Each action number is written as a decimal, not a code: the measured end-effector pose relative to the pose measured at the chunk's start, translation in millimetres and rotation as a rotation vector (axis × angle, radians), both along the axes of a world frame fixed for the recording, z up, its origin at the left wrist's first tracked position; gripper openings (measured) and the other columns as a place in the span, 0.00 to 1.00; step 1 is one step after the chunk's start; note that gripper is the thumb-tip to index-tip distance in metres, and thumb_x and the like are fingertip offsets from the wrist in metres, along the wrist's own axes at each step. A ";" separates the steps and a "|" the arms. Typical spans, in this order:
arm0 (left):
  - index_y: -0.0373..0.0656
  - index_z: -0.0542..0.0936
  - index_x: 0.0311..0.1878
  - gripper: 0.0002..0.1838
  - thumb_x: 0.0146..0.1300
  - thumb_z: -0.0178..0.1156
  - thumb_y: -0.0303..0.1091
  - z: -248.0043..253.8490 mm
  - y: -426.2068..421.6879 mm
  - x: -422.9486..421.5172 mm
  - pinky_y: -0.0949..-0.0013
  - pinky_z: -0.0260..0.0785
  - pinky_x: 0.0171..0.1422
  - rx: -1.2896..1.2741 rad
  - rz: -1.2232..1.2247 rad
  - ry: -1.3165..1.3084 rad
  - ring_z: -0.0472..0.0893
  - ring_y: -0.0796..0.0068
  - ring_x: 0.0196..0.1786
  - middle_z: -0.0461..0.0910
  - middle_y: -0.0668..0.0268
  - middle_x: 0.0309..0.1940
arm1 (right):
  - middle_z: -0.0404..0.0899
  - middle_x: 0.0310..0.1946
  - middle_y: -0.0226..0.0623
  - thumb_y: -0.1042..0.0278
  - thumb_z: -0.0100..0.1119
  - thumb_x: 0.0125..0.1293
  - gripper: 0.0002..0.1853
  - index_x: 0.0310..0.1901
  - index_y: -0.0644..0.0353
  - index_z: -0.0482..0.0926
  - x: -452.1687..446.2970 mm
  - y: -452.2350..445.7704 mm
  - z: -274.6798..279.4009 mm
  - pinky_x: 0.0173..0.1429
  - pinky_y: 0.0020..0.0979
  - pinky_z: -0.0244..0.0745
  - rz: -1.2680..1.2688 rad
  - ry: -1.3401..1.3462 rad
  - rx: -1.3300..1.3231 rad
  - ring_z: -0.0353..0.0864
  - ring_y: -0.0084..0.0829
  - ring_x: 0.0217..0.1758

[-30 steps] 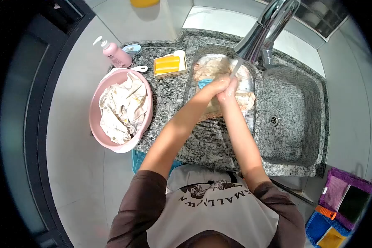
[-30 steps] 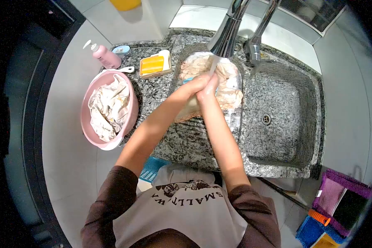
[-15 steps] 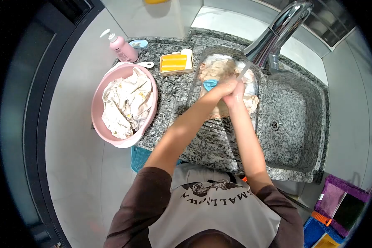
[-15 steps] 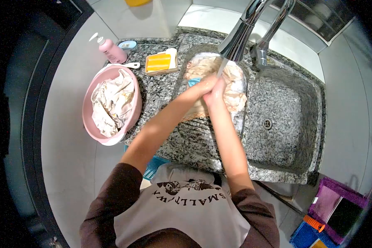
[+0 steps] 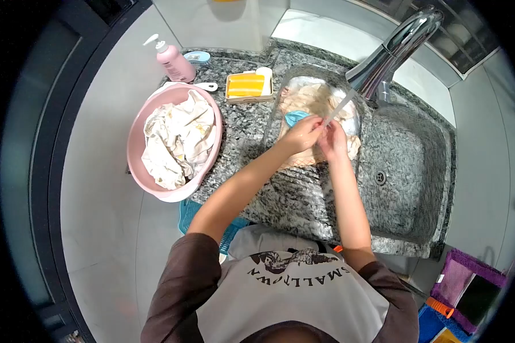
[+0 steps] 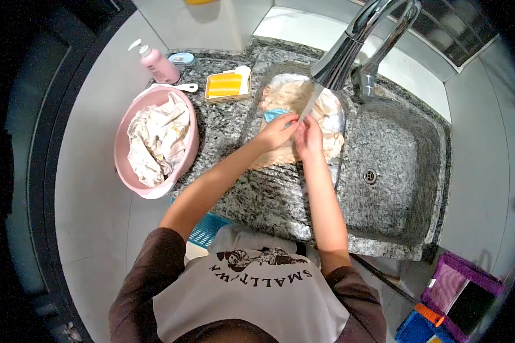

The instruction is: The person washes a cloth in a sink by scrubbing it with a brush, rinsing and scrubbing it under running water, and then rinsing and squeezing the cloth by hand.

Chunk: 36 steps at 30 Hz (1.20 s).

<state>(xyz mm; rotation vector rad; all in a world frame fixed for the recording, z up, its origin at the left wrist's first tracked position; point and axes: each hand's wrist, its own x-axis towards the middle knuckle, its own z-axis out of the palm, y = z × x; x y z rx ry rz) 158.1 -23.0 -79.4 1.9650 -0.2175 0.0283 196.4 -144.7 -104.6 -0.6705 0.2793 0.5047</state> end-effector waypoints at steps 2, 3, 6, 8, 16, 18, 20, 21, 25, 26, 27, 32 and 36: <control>0.37 0.75 0.47 0.15 0.60 0.52 0.35 -2.6 21.8 -20.5 0.63 0.65 0.55 0.170 0.132 -0.091 0.73 0.59 0.50 0.75 0.54 0.43 | 0.74 0.29 0.32 0.62 0.46 0.67 0.10 0.42 0.59 0.71 -12.5 -2.0 13.6 0.35 0.26 0.72 -0.016 -0.065 -0.188 0.74 0.25 0.29; 0.37 0.76 0.45 0.14 0.57 0.54 0.33 -2.7 32.6 -29.0 0.62 0.65 0.54 0.341 0.257 -0.185 0.73 0.57 0.48 0.75 0.54 0.41 | 0.74 0.28 0.30 0.62 0.46 0.67 0.10 0.41 0.59 0.71 -16.1 -2.3 19.3 0.31 0.25 0.71 -0.037 -0.134 -0.377 0.73 0.24 0.26; 0.37 0.78 0.40 0.11 0.54 0.55 0.31 6.5 63.5 -52.3 0.61 0.66 0.51 0.456 0.401 -0.235 0.73 0.56 0.44 0.75 0.56 0.37 | 0.71 0.18 0.28 0.58 0.46 0.67 0.14 0.29 0.58 0.73 -15.7 -3.3 -5.0 0.24 0.27 0.64 0.097 -0.349 -0.669 0.71 0.23 0.22; 0.38 0.78 0.39 0.11 0.54 0.55 0.31 10.1 81.5 -65.3 0.60 0.67 0.49 0.560 0.503 -0.285 0.74 0.56 0.43 0.75 0.55 0.36 | 0.72 0.14 0.35 0.47 0.42 0.67 0.26 0.20 0.59 0.73 -23.7 4.8 1.7 0.28 0.33 0.66 0.275 -0.525 -1.117 0.73 0.31 0.23; 0.39 0.78 0.46 0.16 0.55 0.55 0.35 11.6 91.3 -99.0 0.59 0.70 0.32 0.656 0.548 -0.273 0.77 0.56 0.27 0.78 0.55 0.26 | 0.79 0.33 0.50 0.60 0.45 0.59 0.33 0.68 0.45 0.51 -40.4 55.2 19.1 0.41 0.42 0.72 0.604 -1.024 -1.448 0.78 0.49 0.37; 0.39 0.78 0.47 0.17 0.55 0.55 0.35 9.8 89.3 -95.1 0.60 0.70 0.31 0.697 0.594 -0.251 0.77 0.56 0.26 0.77 0.54 0.24 | 0.79 0.35 0.52 0.64 0.44 0.58 0.34 0.68 0.42 0.49 -30.0 75.3 24.8 0.41 0.42 0.71 0.686 -1.000 -1.468 0.78 0.49 0.38; 0.39 0.77 0.50 0.20 0.53 0.56 0.37 9.2 92.6 -85.9 0.60 0.70 0.26 0.812 0.634 -0.170 0.77 0.56 0.22 0.77 0.53 0.19 | 0.78 0.37 0.54 0.67 0.43 0.57 0.36 0.69 0.39 0.47 -22.1 88.2 28.3 0.42 0.42 0.70 0.766 -0.975 -1.489 0.78 0.49 0.38; 0.39 0.77 0.50 0.20 0.53 0.56 0.37 10.9 94.5 -79.8 0.60 0.70 0.26 0.813 0.640 -0.173 0.77 0.56 0.22 0.77 0.53 0.19 | 0.78 0.37 0.54 0.68 0.42 0.55 0.38 0.69 0.37 0.46 -18.0 94.0 29.2 0.41 0.43 0.70 0.792 -0.960 -1.522 0.78 0.49 0.38; 0.46 0.74 0.56 0.24 0.59 0.48 0.47 15.1 99.0 -50.1 0.56 0.71 0.31 0.858 0.649 0.184 0.80 0.55 0.26 0.79 0.52 0.23 | 0.80 0.29 0.44 0.68 0.44 0.52 0.41 0.70 0.36 0.44 -10.2 105.0 24.1 0.35 0.42 0.70 0.768 -0.966 -1.582 0.79 0.46 0.33; 0.48 0.72 0.57 0.25 0.60 0.47 0.48 14.4 99.4 -46.2 0.55 0.72 0.33 0.873 0.643 0.230 0.80 0.54 0.28 0.79 0.52 0.24 | 0.80 0.29 0.44 0.68 0.44 0.52 0.41 0.70 0.36 0.44 -8.6 105.2 20.5 0.35 0.42 0.70 0.770 -0.969 -1.582 0.79 0.46 0.33; 0.49 0.71 0.58 0.25 0.60 0.46 0.49 13.3 100.3 -43.1 0.54 0.72 0.35 0.888 0.634 0.275 0.81 0.53 0.30 0.80 0.52 0.26 | 0.80 0.32 0.45 0.67 0.44 0.52 0.41 0.70 0.36 0.44 -7.8 105.5 19.5 0.36 0.42 0.71 0.775 -0.961 -1.569 0.79 0.46 0.34; 0.52 0.69 0.60 0.26 0.61 0.44 0.51 11.8 103.3 -35.1 0.52 0.72 0.38 0.892 0.626 0.325 0.81 0.53 0.33 0.80 0.51 0.28 | 0.79 0.41 0.48 0.66 0.44 0.53 0.40 0.70 0.38 0.44 -6.5 108.0 10.1 0.41 0.42 0.71 0.697 -0.932 -1.499 0.79 0.47 0.41; 0.48 0.66 0.62 0.28 0.62 0.42 0.50 19.9 101.3 -33.8 0.54 0.72 0.40 0.896 0.587 0.395 0.81 0.55 0.35 0.81 0.53 0.31 | 0.77 0.46 0.49 0.66 0.43 0.54 0.39 0.69 0.42 0.46 0.4 112.4 0.8 0.46 0.42 0.70 0.694 -0.932 -1.441 0.77 0.47 0.46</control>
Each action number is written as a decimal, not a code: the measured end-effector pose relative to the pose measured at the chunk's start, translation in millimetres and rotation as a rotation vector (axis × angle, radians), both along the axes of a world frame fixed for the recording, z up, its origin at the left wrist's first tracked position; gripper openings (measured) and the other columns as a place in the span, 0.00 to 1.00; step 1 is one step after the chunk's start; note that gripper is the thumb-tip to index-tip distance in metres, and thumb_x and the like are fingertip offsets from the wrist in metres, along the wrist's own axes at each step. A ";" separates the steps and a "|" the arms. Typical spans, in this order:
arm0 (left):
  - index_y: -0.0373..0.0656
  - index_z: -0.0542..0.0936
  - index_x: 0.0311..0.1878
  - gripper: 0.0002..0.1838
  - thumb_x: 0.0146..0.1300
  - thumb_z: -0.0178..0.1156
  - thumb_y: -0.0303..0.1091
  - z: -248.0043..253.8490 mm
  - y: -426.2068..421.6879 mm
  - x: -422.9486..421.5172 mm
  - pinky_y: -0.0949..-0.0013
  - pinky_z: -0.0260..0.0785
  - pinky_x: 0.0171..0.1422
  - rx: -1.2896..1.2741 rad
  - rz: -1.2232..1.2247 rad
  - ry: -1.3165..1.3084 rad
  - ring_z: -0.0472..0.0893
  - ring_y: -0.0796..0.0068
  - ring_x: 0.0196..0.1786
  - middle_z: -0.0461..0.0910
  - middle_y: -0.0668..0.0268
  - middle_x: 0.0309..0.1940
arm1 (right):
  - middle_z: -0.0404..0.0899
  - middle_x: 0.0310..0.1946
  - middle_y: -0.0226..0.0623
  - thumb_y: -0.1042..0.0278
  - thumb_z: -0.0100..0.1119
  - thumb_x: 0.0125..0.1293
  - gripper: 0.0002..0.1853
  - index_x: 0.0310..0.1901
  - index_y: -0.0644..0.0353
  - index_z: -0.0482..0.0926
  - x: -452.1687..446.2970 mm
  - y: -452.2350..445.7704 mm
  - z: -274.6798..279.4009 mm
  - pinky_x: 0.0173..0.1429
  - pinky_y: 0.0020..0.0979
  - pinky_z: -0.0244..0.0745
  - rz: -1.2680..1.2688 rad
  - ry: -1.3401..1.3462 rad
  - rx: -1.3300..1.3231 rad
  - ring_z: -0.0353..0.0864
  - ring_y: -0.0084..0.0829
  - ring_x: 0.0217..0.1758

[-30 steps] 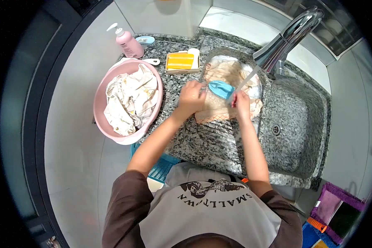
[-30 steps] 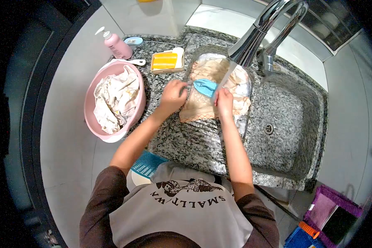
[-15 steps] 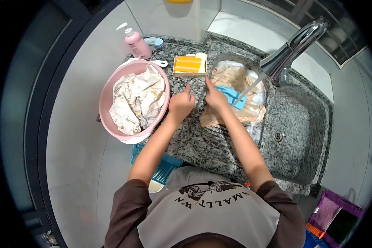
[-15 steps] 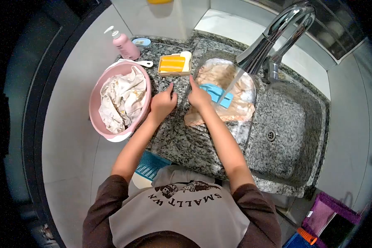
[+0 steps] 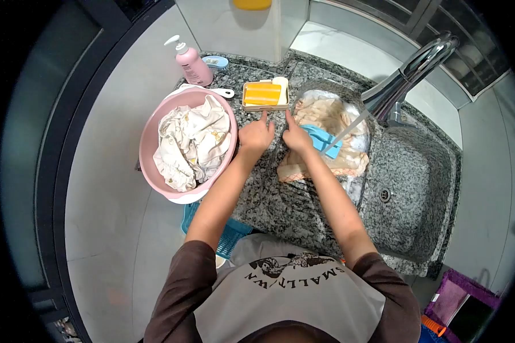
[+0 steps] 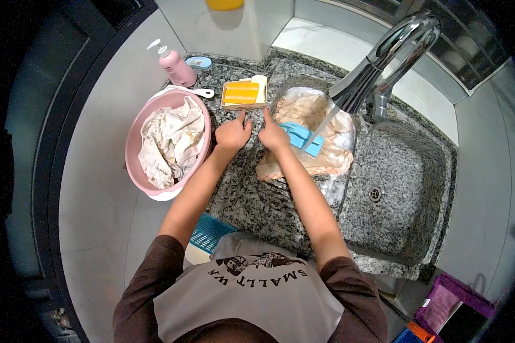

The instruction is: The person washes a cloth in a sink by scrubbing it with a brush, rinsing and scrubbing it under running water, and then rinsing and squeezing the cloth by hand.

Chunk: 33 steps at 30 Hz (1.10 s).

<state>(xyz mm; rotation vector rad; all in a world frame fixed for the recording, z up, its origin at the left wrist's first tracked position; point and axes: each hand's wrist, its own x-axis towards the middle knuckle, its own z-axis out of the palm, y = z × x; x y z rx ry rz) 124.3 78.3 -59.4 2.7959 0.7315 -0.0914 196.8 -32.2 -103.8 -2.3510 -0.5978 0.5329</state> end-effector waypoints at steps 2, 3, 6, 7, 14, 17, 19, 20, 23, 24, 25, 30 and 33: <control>0.48 0.66 0.62 0.28 0.62 0.42 0.50 -1.7 -1.0 2.2 0.54 0.72 0.40 -0.014 0.004 -0.008 0.81 0.55 0.35 0.81 0.53 0.32 | 0.77 0.47 0.48 0.66 0.43 0.54 0.38 0.69 0.45 0.47 7.6 1.7 -0.3 0.47 0.43 0.70 0.011 0.018 0.011 0.77 0.48 0.46; 0.47 0.66 0.63 0.28 0.62 0.42 0.50 -0.5 -0.8 4.8 0.54 0.72 0.40 -0.026 0.007 -0.021 0.81 0.55 0.35 0.81 0.53 0.32 | 0.76 0.48 0.48 0.65 0.43 0.54 0.35 0.68 0.47 0.51 11.2 2.7 8.8 0.49 0.43 0.69 -0.048 0.001 0.043 0.76 0.48 0.47; 0.46 0.65 0.63 0.29 0.62 0.42 0.50 0.6 -3.8 12.5 0.53 0.71 0.40 -0.017 0.024 -0.015 0.81 0.55 0.36 0.81 0.54 0.32 | 0.76 0.48 0.49 0.64 0.44 0.55 0.31 0.65 0.49 0.58 24.1 9.1 11.6 0.51 0.42 0.69 -0.167 -0.073 0.191 0.75 0.49 0.49; 0.46 0.65 0.63 0.29 0.62 0.42 0.50 0.1 -4.2 14.7 0.53 0.71 0.40 -0.019 0.025 -0.013 0.81 0.55 0.36 0.81 0.54 0.32 | 0.76 0.48 0.49 0.63 0.45 0.56 0.29 0.63 0.50 0.61 32.0 12.3 4.8 0.52 0.42 0.68 -0.229 -0.132 0.307 0.75 0.49 0.50; 0.49 0.63 0.64 0.30 0.63 0.40 0.53 -2.2 -4.1 26.3 0.54 0.71 0.42 -0.027 0.029 -0.002 0.81 0.54 0.37 0.81 0.53 0.33 | 0.80 0.39 0.48 0.61 0.53 0.58 0.18 0.47 0.64 0.77 65.7 31.6 1.0 0.49 0.32 0.70 -0.349 -0.080 0.470 0.79 0.41 0.43; 0.49 0.63 0.65 0.30 0.63 0.40 0.53 0.1 -3.8 28.5 0.54 0.71 0.42 -0.033 0.028 0.010 0.81 0.54 0.37 0.81 0.53 0.33 | 0.79 0.41 0.46 0.56 0.52 0.59 0.18 0.45 0.56 0.80 81.3 40.0 -9.2 0.49 0.37 0.71 -0.352 -0.023 0.517 0.78 0.45 0.46; 0.49 0.63 0.65 0.30 0.62 0.40 0.53 2.6 -4.1 29.3 0.54 0.71 0.42 -0.039 0.030 0.013 0.81 0.55 0.37 0.81 0.53 0.33 | 0.80 0.40 0.45 0.56 0.52 0.59 0.17 0.44 0.55 0.80 87.1 44.6 -15.7 0.48 0.36 0.72 -0.378 -0.019 0.526 0.79 0.44 0.44; 0.48 0.63 0.65 0.30 0.62 0.40 0.53 3.7 -4.7 29.7 0.54 0.71 0.42 -0.044 0.029 0.020 0.81 0.55 0.37 0.81 0.52 0.33 | 0.81 0.39 0.45 0.56 0.53 0.58 0.16 0.44 0.55 0.81 89.4 46.4 -19.4 0.47 0.36 0.72 -0.405 -0.013 0.535 0.79 0.44 0.43; 0.46 0.63 0.65 0.31 0.62 0.40 0.53 0.6 -2.3 32.1 0.53 0.71 0.41 -0.028 0.035 0.021 0.81 0.55 0.36 0.81 0.52 0.32 | 0.81 0.39 0.42 0.57 0.53 0.57 0.16 0.44 0.53 0.81 92.5 45.6 -16.8 0.47 0.35 0.73 -0.380 0.058 0.507 0.80 0.42 0.43; 0.45 0.63 0.65 0.31 0.62 0.40 0.53 -1.3 -2.3 33.1 0.53 0.71 0.41 -0.009 0.039 0.014 0.81 0.55 0.36 0.81 0.52 0.32 | 0.81 0.39 0.42 0.57 0.53 0.57 0.16 0.44 0.53 0.81 90.7 45.1 -11.0 0.47 0.35 0.73 -0.379 0.059 0.505 0.80 0.42 0.43; 0.45 0.63 0.65 0.31 0.62 0.40 0.53 -3.3 -2.2 33.8 0.53 0.71 0.41 -0.012 0.040 0.014 0.81 0.55 0.36 0.81 0.52 0.32 | 0.81 0.39 0.41 0.57 0.54 0.56 0.16 0.43 0.52 0.82 89.0 44.4 -5.3 0.47 0.35 0.73 -0.387 0.065 0.451 0.80 0.41 0.43; 0.43 0.63 0.64 0.31 0.62 0.41 0.53 -6.7 1.4 37.4 0.54 0.71 0.39 -0.004 0.058 -0.016 0.81 0.55 0.35 0.81 0.52 0.30 | 0.82 0.38 0.38 0.56 0.55 0.52 0.16 0.41 0.51 0.83 78.7 45.3 15.8 0.47 0.35 0.74 -0.438 0.037 0.316 0.80 0.40 0.43; 0.40 0.63 0.63 0.32 0.62 0.40 0.53 -10.2 2.6 40.5 0.54 0.71 0.40 -0.002 0.058 -0.033 0.81 0.55 0.35 0.81 0.52 0.31 | 0.82 0.37 0.39 0.56 0.56 0.52 0.16 0.40 0.50 0.83 79.3 48.7 13.7 0.47 0.36 0.74 -0.445 -0.007 0.327 0.80 0.40 0.42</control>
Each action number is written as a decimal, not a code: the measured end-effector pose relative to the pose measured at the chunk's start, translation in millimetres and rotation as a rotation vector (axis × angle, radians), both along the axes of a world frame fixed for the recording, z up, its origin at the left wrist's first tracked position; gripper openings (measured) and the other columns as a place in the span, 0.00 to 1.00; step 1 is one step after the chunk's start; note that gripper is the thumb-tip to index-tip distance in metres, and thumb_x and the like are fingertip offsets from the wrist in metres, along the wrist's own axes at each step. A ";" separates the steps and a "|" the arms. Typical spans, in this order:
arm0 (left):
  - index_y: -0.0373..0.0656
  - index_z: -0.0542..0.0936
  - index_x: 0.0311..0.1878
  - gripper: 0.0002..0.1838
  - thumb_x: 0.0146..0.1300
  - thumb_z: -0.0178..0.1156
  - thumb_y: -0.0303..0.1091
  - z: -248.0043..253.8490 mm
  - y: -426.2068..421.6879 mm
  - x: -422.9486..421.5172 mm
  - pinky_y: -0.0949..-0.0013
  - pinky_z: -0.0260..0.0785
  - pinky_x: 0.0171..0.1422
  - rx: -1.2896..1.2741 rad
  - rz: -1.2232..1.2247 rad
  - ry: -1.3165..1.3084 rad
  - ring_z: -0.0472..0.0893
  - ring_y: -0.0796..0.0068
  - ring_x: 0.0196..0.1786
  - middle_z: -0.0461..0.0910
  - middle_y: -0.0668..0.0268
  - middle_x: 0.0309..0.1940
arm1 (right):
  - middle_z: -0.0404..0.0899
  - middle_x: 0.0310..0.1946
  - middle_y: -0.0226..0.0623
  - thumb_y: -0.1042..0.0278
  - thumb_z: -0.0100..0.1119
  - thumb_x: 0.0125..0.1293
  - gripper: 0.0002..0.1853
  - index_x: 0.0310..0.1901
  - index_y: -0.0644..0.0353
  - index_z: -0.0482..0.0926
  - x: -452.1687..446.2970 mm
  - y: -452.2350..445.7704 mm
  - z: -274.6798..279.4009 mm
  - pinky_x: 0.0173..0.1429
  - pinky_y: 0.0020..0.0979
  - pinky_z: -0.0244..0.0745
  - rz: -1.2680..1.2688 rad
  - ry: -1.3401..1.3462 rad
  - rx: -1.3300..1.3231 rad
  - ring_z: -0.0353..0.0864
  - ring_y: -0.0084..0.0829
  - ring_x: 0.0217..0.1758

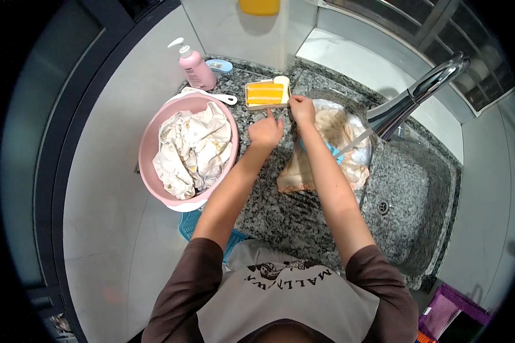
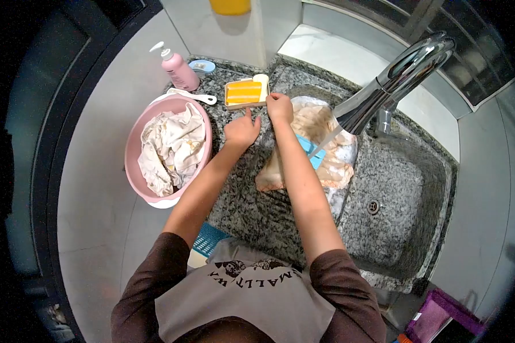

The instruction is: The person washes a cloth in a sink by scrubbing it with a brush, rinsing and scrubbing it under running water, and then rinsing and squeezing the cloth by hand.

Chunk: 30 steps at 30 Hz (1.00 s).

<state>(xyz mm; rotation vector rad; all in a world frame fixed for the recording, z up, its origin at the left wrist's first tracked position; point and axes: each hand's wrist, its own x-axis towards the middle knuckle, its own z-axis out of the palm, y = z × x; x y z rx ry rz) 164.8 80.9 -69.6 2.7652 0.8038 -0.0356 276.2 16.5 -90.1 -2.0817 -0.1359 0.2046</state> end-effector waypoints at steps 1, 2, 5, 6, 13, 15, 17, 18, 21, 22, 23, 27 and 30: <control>0.40 0.63 0.63 0.32 0.62 0.40 0.53 -0.3 1.4 0.3 0.54 0.71 0.40 0.002 0.002 -0.003 0.81 0.55 0.35 0.81 0.52 0.31 | 0.82 0.37 0.38 0.56 0.56 0.52 0.16 0.40 0.50 0.83 1.3 1.5 -1.5 0.47 0.36 0.74 0.014 0.017 0.033 0.81 0.40 0.42; 0.39 0.63 0.63 0.33 0.62 0.41 0.54 -0.7 2.4 0.4 0.54 0.71 0.40 -0.016 0.012 0.001 0.81 0.55 0.35 0.81 0.51 0.31 | 0.82 0.37 0.38 0.56 0.56 0.51 0.16 0.40 0.50 0.83 2.9 2.4 -3.0 0.47 0.36 0.74 0.025 0.035 0.067 0.81 0.40 0.42; 0.37 0.62 0.63 0.34 0.62 0.41 0.54 0.7 5.2 4.1 0.54 0.71 0.41 -0.027 0.056 -0.009 0.81 0.55 0.36 0.81 0.50 0.32 | 0.82 0.38 0.38 0.56 0.57 0.51 0.16 0.40 0.50 0.83 9.4 13.5 -12.7 0.47 0.36 0.74 0.061 0.037 0.077 0.81 0.40 0.42; 0.36 0.62 0.63 0.34 0.62 0.41 0.54 1.6 6.3 5.7 0.54 0.71 0.42 -0.023 0.092 -0.016 0.81 0.55 0.36 0.80 0.50 0.33 | 0.82 0.38 0.38 0.56 0.57 0.51 0.16 0.40 0.50 0.83 9.8 17.6 -13.4 0.47 0.36 0.74 0.061 0.034 0.079 0.81 0.40 0.42; 0.29 0.53 0.66 0.36 0.61 0.41 0.48 5.8 21.8 19.9 0.55 0.71 0.45 -0.050 0.187 0.020 0.81 0.55 0.38 0.81 0.51 0.36 | 0.81 0.30 0.42 0.60 0.54 0.56 0.13 0.40 0.56 0.81 -19.5 13.8 3.6 0.42 0.34 0.73 0.149 -0.144 0.146 0.80 0.41 0.35; 0.30 0.59 0.63 0.34 0.60 0.43 0.47 1.9 19.3 21.2 0.56 0.72 0.44 -0.034 0.216 -0.016 0.81 0.55 0.39 0.81 0.51 0.35 | 0.80 0.27 0.41 0.62 0.55 0.56 0.13 0.40 0.58 0.81 -38.5 -6.8 11.3 0.41 0.34 0.73 0.168 -0.118 0.161 0.79 0.41 0.32; 0.31 0.63 0.60 0.31 0.59 0.46 0.45 14.9 10.6 15.3 0.55 0.72 0.44 -0.070 0.155 -0.009 0.81 0.54 0.40 0.80 0.51 0.36 | 0.77 0.28 0.40 0.68 0.56 0.54 0.12 0.40 0.59 0.79 -63.0 -32.9 -4.5 0.42 0.36 0.71 0.237 -0.246 0.161 0.75 0.40 0.32; 0.32 0.67 0.57 0.29 0.58 0.48 0.44 19.3 4.6 11.1 0.54 0.71 0.43 -0.104 0.096 -0.007 0.80 0.54 0.41 0.79 0.52 0.38 | 0.75 0.30 0.39 0.71 0.56 0.53 0.11 0.40 0.58 0.78 -76.1 -47.1 -21.8 0.44 0.37 0.70 0.287 -0.404 0.143 0.74 0.40 0.35; 0.35 0.72 0.50 0.24 0.54 0.54 0.42 -13.3 -12.9 -6.5 0.53 0.66 0.52 0.108 -0.098 -0.327 0.73 0.53 0.51 0.73 0.52 0.48 | 0.74 0.40 0.43 0.73 0.53 0.54 0.13 0.42 0.62 0.78 -117.7 -100.1 -20.7 0.54 0.37 0.66 0.359 -0.578 -0.055 0.70 0.41 0.46; 0.35 0.73 0.50 0.24 0.53 0.55 0.41 -22.1 -17.4 -12.0 0.52 0.63 0.55 0.238 -0.257 -0.481 0.70 0.52 0.54 0.70 0.52 0.51 | 0.72 0.42 0.44 0.71 0.54 0.54 0.15 0.44 0.61 0.76 -121.8 -116.7 -19.6 0.56 0.38 0.64 0.395 -0.722 -0.165 0.68 0.42 0.50; 0.35 0.74 0.48 0.23 0.52 0.57 0.39 -32.1 -25.7 -17.5 0.53 0.58 0.61 0.162 -0.315 -0.584 0.66 0.52 0.59 0.69 0.52 0.52 | 0.71 0.45 0.44 0.69 0.55 0.54 0.17 0.47 0.61 0.74 -122.5 -129.6 -18.5 0.57 0.40 0.63 0.429 -0.863 -0.278 0.67 0.44 0.53; 0.35 0.68 0.55 0.25 0.55 0.55 0.38 -36.9 -59.6 -36.2 0.53 0.54 0.66 0.119 -0.590 -0.425 0.60 0.50 0.64 0.61 0.48 0.60 | 0.73 0.43 0.46 0.64 0.57 0.54 0.20 0.49 0.61 0.72 -98.1 -151.3 5.9 0.55 0.39 0.66 0.195 -0.908 -0.525 0.70 0.44 0.53; 0.33 0.66 0.57 0.26 0.58 0.52 0.38 -65.9 -85.3 -48.3 0.54 0.53 0.67 0.060 -0.614 -0.392 0.60 0.49 0.64 0.59 0.46 0.61 | 0.76 0.38 0.45 0.58 0.61 0.49 0.25 0.48 0.63 0.71 -72.4 -155.9 -3.3 0.50 0.40 0.69 0.334 -0.472 -0.557 0.75 0.45 0.44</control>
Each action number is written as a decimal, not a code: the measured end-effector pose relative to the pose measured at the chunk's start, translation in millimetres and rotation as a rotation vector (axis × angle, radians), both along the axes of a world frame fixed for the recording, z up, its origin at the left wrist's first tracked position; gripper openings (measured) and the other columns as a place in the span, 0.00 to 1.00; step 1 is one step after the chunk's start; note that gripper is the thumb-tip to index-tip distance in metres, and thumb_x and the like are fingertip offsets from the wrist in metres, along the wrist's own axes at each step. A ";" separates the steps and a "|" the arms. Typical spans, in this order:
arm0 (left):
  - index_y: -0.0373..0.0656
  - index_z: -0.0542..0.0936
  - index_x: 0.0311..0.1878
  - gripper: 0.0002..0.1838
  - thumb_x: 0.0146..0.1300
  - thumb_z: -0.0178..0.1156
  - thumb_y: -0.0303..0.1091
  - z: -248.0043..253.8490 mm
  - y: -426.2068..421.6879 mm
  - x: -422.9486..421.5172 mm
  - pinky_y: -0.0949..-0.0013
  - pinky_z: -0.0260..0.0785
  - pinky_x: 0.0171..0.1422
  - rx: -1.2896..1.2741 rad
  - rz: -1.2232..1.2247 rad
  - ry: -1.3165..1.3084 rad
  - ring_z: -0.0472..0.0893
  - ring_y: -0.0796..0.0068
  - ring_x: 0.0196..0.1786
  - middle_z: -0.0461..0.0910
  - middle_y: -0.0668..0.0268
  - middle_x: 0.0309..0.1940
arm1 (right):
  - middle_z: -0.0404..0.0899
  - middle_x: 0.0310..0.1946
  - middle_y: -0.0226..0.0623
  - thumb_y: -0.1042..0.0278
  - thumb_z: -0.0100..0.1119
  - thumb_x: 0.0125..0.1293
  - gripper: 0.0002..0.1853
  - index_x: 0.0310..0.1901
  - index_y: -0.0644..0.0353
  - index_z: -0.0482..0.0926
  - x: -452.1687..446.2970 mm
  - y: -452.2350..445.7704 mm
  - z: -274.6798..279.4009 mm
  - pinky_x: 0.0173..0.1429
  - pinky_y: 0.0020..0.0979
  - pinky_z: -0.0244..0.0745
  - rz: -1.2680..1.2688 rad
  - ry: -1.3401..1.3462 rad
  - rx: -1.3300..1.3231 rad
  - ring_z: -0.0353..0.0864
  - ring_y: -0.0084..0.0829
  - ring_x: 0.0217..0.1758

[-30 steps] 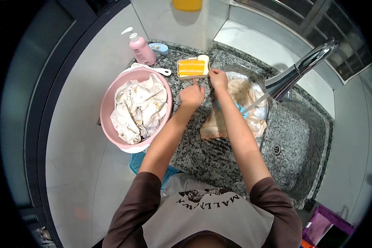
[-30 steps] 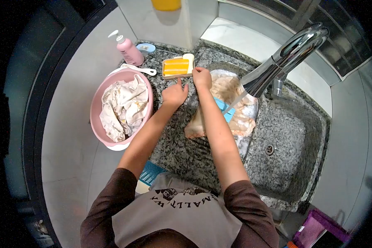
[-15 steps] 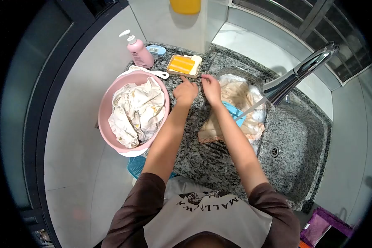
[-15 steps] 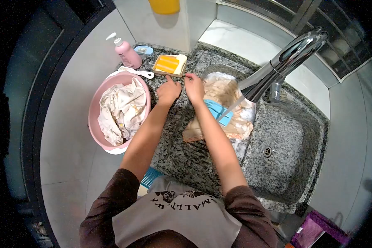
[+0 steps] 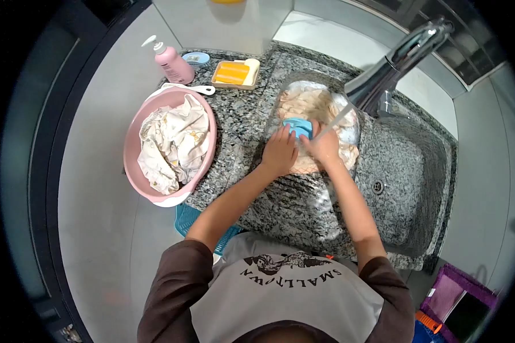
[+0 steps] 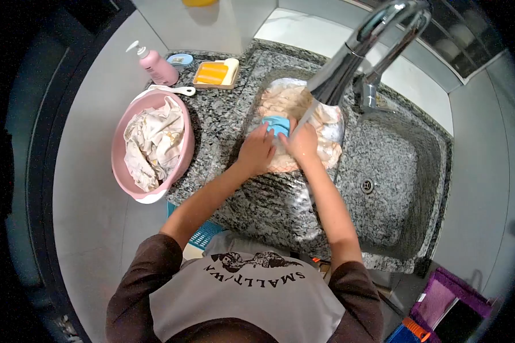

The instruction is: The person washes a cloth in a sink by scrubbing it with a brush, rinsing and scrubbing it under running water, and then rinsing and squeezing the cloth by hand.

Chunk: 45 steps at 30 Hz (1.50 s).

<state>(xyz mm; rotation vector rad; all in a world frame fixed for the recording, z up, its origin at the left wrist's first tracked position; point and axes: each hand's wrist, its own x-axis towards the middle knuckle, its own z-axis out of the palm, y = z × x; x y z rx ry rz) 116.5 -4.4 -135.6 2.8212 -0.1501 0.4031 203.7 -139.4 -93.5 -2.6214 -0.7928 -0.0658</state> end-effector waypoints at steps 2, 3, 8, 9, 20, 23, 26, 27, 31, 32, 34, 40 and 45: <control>0.32 0.61 0.60 0.28 0.60 0.50 0.39 -0.6 -12.3 -6.1 0.54 0.52 0.67 -0.011 0.037 0.082 0.59 0.48 0.64 0.58 0.46 0.61 | 0.78 0.33 0.45 0.53 0.65 0.44 0.30 0.47 0.62 0.70 5.5 1.2 1.6 0.45 0.41 0.71 0.096 -0.116 -0.129 0.78 0.47 0.35; 0.31 0.60 0.61 0.29 0.60 0.51 0.38 -5.3 -15.7 -9.0 0.55 0.53 0.67 -0.036 0.064 0.065 0.59 0.47 0.64 0.58 0.45 0.61 | 0.78 0.31 0.45 0.48 0.67 0.40 0.30 0.43 0.58 0.70 9.4 3.9 -5.2 0.41 0.41 0.73 0.095 -0.085 -0.125 0.78 0.46 0.34; 0.35 0.68 0.49 0.19 0.56 0.54 0.33 14.2 -10.8 -14.3 0.57 0.65 0.54 -0.312 0.133 0.306 0.69 0.51 0.53 0.67 0.49 0.50 | 0.78 0.31 0.45 0.45 0.68 0.40 0.32 0.45 0.52 0.70 21.3 -8.6 7.4 0.37 0.41 0.75 0.126 0.116 -0.226 0.80 0.46 0.35; 0.39 0.71 0.41 0.12 0.55 0.55 0.33 10.3 -4.8 -13.1 0.58 0.67 0.48 -0.110 0.046 0.180 0.72 0.56 0.48 0.72 0.56 0.42 | 0.78 0.32 0.45 0.44 0.68 0.39 0.34 0.47 0.52 0.69 24.2 -14.4 9.5 0.38 0.41 0.75 0.095 0.183 -0.206 0.80 0.45 0.36; 0.57 0.72 0.57 0.20 0.60 0.50 0.41 -6.8 -16.1 67.9 0.54 0.56 0.60 -0.066 -0.292 0.236 0.70 0.66 0.55 0.74 0.61 0.48 | 0.77 0.41 0.50 0.45 0.72 0.37 0.36 0.45 0.59 0.70 -22.1 -111.2 47.8 0.45 0.40 0.73 -0.310 0.264 0.173 0.78 0.47 0.43; 0.52 0.72 0.58 0.21 0.62 0.47 0.44 -22.1 -24.2 74.0 0.52 0.56 0.60 -0.091 -0.220 0.236 0.70 0.59 0.55 0.74 0.59 0.46 | 0.78 0.38 0.48 0.45 0.72 0.38 0.36 0.44 0.63 0.70 -41.0 -133.0 53.2 0.44 0.38 0.72 -0.410 0.298 0.250 0.79 0.43 0.41; 0.45 0.71 0.58 0.24 0.62 0.46 0.46 -37.8 -39.7 46.6 0.51 0.57 0.59 0.037 -0.186 -0.041 0.71 0.57 0.53 0.75 0.58 0.46 | 0.77 0.36 0.39 0.50 0.74 0.39 0.35 0.44 0.63 0.70 -49.7 -146.7 50.8 0.44 0.30 0.70 -0.469 0.314 0.398 0.76 0.30 0.38; 0.42 0.70 0.58 0.26 0.62 0.46 0.47 -32.9 -42.9 39.9 0.50 0.57 0.59 0.242 -0.257 -0.277 0.71 0.56 0.52 0.74 0.58 0.47 | 0.75 0.35 0.37 0.52 0.74 0.40 0.33 0.43 0.63 0.70 -51.8 -148.1 53.6 0.43 0.29 0.70 -0.471 0.340 0.422 0.74 0.28 0.37; 0.39 0.66 0.61 0.31 0.59 0.47 0.50 -4.1 -29.1 50.2 0.47 0.53 0.63 0.071 -0.088 0.331 0.69 0.52 0.55 0.68 0.53 0.55 | 0.74 0.34 0.36 0.53 0.74 0.41 0.32 0.43 0.62 0.70 -55.9 -158.0 47.1 0.43 0.29 0.70 -0.492 0.367 0.363 0.73 0.27 0.36; 0.38 0.65 0.61 0.32 0.59 0.47 0.52 -0.8 -25.0 50.6 0.46 0.52 0.64 0.126 -0.065 0.320 0.67 0.49 0.56 0.64 0.51 0.58 | 0.76 0.35 0.39 0.50 0.74 0.40 0.32 0.42 0.62 0.70 -57.6 -159.7 44.5 0.43 0.31 0.71 -0.484 0.363 0.401 0.75 0.30 0.36; 0.38 0.64 0.61 0.34 0.58 0.48 0.53 -2.1 -31.6 45.0 0.45 0.50 0.65 0.184 -0.041 0.304 0.65 0.47 0.58 0.61 0.48 0.61 | 0.77 0.35 0.41 0.47 0.73 0.39 0.33 0.41 0.62 0.71 -58.5 -158.1 44.1 0.42 0.32 0.71 -0.475 0.356 0.442 0.77 0.33 0.37; 0.42 0.59 0.65 0.30 0.63 0.45 0.48 22.1 -51.3 36.1 0.46 0.41 0.70 0.281 -0.265 0.440 0.51 0.40 0.68 0.56 0.48 0.65 | 0.76 0.35 0.40 0.47 0.73 0.39 0.34 0.42 0.62 0.71 -65.3 -161.8 43.6 0.42 0.31 0.71 -0.513 0.363 0.430 0.76 0.31 0.36; 0.44 0.57 0.67 0.30 0.66 0.39 0.49 -9.8 -49.4 40.8 0.47 0.44 0.69 0.362 -0.272 0.334 0.57 0.47 0.66 0.56 0.46 0.65 | 0.76 0.38 0.42 0.49 0.73 0.40 0.35 0.46 0.64 0.71 -74.9 -168.2 50.6 0.43 0.33 0.72 -0.543 0.400 0.461 0.76 0.32 0.38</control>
